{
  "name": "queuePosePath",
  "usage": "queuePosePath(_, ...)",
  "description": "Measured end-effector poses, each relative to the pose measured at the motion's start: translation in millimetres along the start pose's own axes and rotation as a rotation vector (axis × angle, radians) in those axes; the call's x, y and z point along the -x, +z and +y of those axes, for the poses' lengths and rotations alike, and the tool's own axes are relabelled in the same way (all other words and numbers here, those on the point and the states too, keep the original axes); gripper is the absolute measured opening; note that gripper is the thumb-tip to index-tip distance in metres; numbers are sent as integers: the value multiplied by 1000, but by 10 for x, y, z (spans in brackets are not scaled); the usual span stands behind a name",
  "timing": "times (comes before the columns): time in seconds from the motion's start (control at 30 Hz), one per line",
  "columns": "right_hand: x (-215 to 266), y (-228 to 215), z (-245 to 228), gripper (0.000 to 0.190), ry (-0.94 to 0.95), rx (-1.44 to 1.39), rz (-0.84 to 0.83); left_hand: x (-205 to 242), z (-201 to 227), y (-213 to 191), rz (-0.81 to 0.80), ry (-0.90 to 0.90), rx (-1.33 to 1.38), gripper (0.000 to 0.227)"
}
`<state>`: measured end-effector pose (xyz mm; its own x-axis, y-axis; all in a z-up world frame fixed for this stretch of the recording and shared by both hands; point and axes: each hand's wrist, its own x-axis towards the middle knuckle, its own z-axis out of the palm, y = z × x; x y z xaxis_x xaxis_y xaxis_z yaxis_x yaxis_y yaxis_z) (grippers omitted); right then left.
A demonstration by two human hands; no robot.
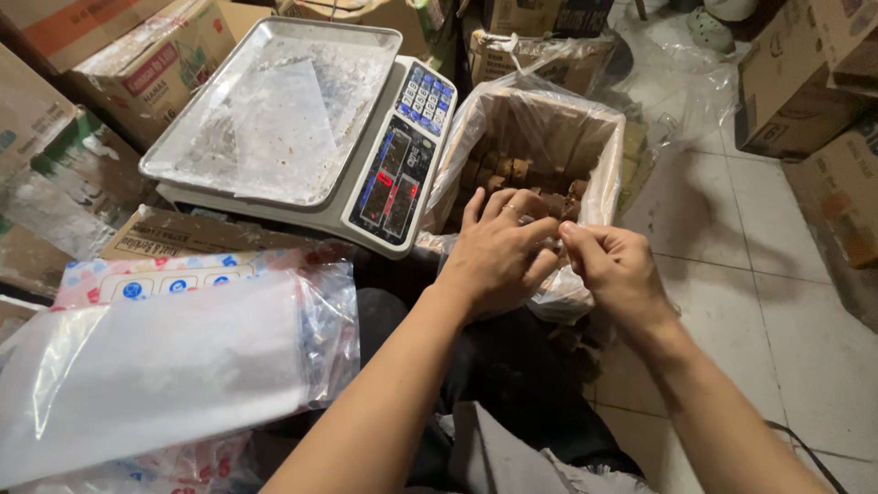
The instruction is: The person weighs brown cylindrical food items on a digital scale, places them into clear plastic bags, and ties the bags shut. The process is repeated for multiple units.
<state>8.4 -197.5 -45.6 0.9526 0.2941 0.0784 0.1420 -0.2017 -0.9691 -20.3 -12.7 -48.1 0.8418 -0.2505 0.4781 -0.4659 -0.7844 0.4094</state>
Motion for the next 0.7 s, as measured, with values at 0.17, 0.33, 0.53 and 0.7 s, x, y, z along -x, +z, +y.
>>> queuePosePath(0.17, -47, -285, -99, 22, 294, -148, -327, -69, 63, -149, -90, 23, -103, 29)
queuePosePath(0.33, -63, -87, 154, 34, 124, 189, -338, -132, 162, -196, -123, -16, -118, 27)
queuePosePath(0.53, -198, 351, 672, 37, -108, 683, 160, -212, 296, -96, -111, -68, -141, 24)
queuePosePath(0.7, -254, 357, 683, 55, -100, 828, 218, -132, 304, -29, 108, -22, -67, 33)
